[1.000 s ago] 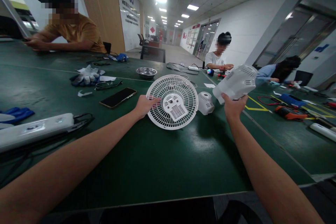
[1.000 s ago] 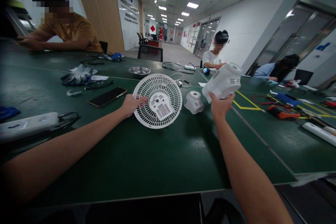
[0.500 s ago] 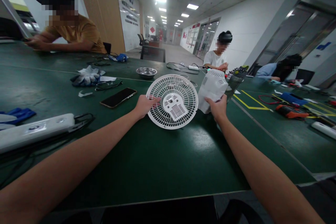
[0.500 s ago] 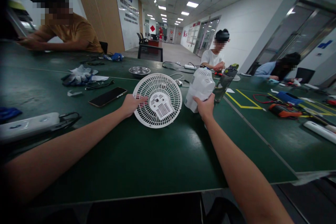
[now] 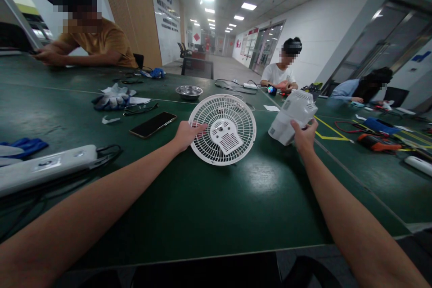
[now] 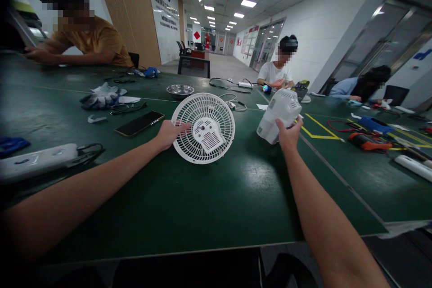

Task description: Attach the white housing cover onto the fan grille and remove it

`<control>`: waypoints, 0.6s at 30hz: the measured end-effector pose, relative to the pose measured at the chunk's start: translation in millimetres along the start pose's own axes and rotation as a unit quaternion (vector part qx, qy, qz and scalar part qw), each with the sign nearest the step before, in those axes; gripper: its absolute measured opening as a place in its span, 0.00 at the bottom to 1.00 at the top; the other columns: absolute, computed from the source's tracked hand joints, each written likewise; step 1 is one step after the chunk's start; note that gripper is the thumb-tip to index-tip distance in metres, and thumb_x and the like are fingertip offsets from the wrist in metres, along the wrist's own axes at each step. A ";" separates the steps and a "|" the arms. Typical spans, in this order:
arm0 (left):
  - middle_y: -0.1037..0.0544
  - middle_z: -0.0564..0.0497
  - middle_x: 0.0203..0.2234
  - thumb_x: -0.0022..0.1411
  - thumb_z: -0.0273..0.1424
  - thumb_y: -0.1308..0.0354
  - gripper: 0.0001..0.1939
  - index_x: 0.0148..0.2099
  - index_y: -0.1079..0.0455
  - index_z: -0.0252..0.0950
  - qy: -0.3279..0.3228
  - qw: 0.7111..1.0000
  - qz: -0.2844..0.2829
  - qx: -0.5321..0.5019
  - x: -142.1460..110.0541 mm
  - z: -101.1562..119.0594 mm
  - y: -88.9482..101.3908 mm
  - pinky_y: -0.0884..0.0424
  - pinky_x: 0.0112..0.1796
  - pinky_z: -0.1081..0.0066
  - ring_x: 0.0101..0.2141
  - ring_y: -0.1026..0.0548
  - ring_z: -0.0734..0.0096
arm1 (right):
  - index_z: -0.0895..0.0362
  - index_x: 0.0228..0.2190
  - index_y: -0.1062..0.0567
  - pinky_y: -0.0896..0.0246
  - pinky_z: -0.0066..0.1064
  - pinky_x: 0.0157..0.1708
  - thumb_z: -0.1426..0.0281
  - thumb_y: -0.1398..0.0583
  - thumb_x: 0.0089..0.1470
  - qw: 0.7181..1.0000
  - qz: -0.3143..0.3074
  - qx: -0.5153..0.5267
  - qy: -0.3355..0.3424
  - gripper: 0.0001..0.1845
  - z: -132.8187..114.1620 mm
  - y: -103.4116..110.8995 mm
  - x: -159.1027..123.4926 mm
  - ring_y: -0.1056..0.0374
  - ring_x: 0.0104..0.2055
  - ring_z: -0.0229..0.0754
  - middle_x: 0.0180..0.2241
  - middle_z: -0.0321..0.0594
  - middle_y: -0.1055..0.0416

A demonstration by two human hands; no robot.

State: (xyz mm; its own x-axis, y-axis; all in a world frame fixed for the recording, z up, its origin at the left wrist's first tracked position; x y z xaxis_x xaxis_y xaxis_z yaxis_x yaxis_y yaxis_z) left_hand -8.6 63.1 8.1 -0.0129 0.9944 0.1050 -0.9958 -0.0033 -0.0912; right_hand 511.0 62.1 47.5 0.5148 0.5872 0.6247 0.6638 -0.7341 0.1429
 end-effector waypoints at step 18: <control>0.14 0.43 0.36 0.60 0.27 0.28 0.08 0.42 0.19 0.31 0.006 1.000 -0.012 -0.008 2.1 -4.4 1.6 0.18 0.42 0.57 0.36 0.15 0.59 | 0.53 0.51 0.39 0.34 0.51 0.58 0.55 0.28 0.40 0.996 0.068 0.059 0.021 0.41 -18.6 6.8 8.2 0.26 0.55 0.54 0.53 0.47 0.29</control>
State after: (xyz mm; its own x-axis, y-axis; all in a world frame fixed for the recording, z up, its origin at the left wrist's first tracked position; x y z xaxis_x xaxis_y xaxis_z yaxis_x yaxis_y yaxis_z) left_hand -9.8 65.6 3.8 0.0120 0.9953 0.0963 -0.9942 0.0221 -0.1049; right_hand 509.7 55.6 67.9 0.5827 0.4689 0.6638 0.6505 -0.7587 -0.0351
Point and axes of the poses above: each hand's wrist, its own x-axis towards the middle knuckle, its own y-axis out of the back of the hand, z = x × y, the point moved 8 cm from there along x, towards the middle knuckle
